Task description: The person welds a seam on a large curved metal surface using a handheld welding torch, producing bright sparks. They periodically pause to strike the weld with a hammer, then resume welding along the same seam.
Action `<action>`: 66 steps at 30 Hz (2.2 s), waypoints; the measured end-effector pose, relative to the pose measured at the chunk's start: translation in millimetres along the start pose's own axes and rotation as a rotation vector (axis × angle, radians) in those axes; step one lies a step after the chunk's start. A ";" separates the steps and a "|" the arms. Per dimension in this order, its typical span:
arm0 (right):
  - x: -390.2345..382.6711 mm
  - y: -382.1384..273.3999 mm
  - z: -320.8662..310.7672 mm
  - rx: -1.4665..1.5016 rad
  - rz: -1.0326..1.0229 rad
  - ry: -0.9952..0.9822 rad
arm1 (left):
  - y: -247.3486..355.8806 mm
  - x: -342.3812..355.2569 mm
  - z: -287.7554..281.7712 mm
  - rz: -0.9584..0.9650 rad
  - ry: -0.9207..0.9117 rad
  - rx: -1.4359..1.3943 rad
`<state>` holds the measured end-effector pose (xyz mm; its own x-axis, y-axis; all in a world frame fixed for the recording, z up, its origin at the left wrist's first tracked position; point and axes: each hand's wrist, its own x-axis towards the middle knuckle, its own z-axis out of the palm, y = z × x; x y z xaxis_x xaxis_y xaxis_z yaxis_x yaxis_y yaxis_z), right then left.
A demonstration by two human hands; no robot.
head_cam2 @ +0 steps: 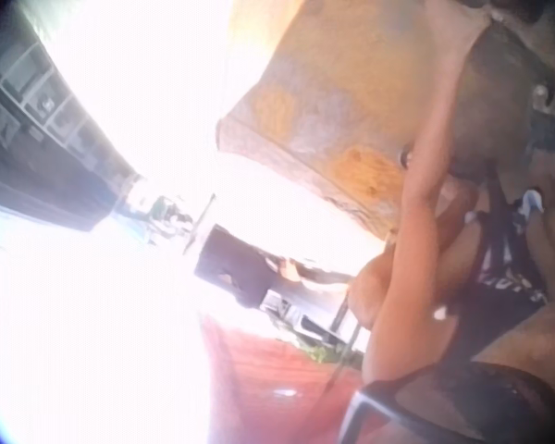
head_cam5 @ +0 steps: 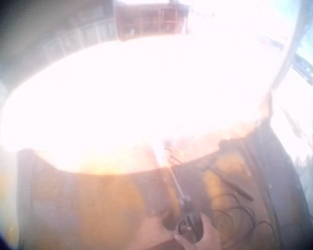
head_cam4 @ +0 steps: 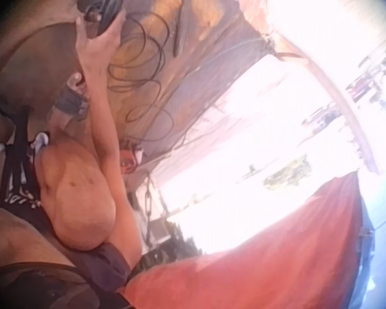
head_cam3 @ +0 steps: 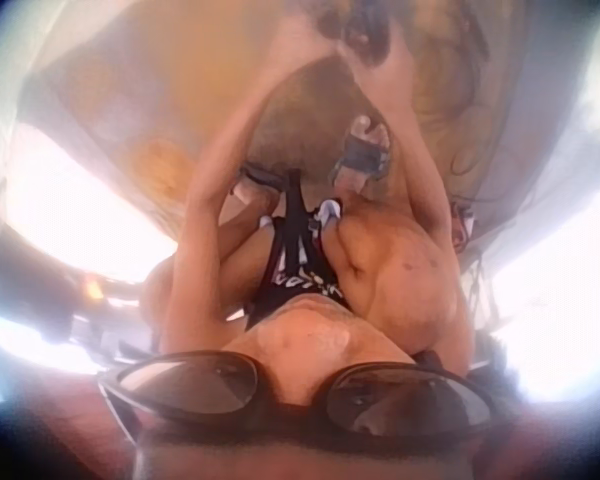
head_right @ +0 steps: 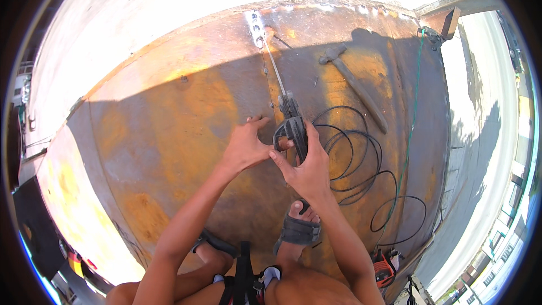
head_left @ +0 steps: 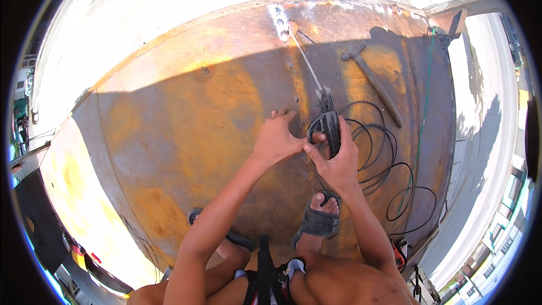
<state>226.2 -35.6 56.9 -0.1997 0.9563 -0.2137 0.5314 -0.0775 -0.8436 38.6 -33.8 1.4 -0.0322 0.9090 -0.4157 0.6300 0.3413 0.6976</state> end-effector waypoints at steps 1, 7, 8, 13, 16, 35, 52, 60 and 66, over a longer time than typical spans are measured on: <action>0.0 2.4 -0.4 -0.026 -0.031 0.011 | 0.4 0.9 0.2 0.005 0.011 0.003; 3.2 -17.6 -3.2 0.045 0.091 -0.027 | 5.5 -0.5 -6.1 0.014 0.058 -0.024; 3.4 -19.2 -4.8 0.054 0.099 -0.027 | 8.2 0.3 -7.7 -0.003 0.028 -0.029; 3.4 -3.7 -1.4 -0.073 -0.066 0.020 | 16.2 0.7 -12.2 -0.040 -0.014 -0.047; 4.4 -6.1 0.3 -0.105 -0.129 0.037 | 12.9 -0.7 -9.6 -0.061 0.006 -0.036; -14.8 7.8 10.5 0.307 -0.138 0.069 | 25.3 -43.2 24.1 -0.046 0.121 -1.310; 135.5 141.8 -114.7 -1.066 -0.145 0.128 | 35.6 -100.5 -5.3 -0.015 0.395 -1.294; 133.5 14.5 -48.2 0.114 0.074 -0.105 | 17.4 -119.5 -8.6 -0.007 0.433 -1.211; 175.1 62.7 -34.7 -0.200 -0.089 -0.198 | 28.0 -113.0 -2.9 -0.041 0.393 -1.324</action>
<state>253.1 136.8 -16.3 -0.3993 0.8815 -0.2521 0.6524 0.0800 -0.7536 57.6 -126.2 69.6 -0.3865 0.8245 -0.4133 -0.5697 0.1389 0.8100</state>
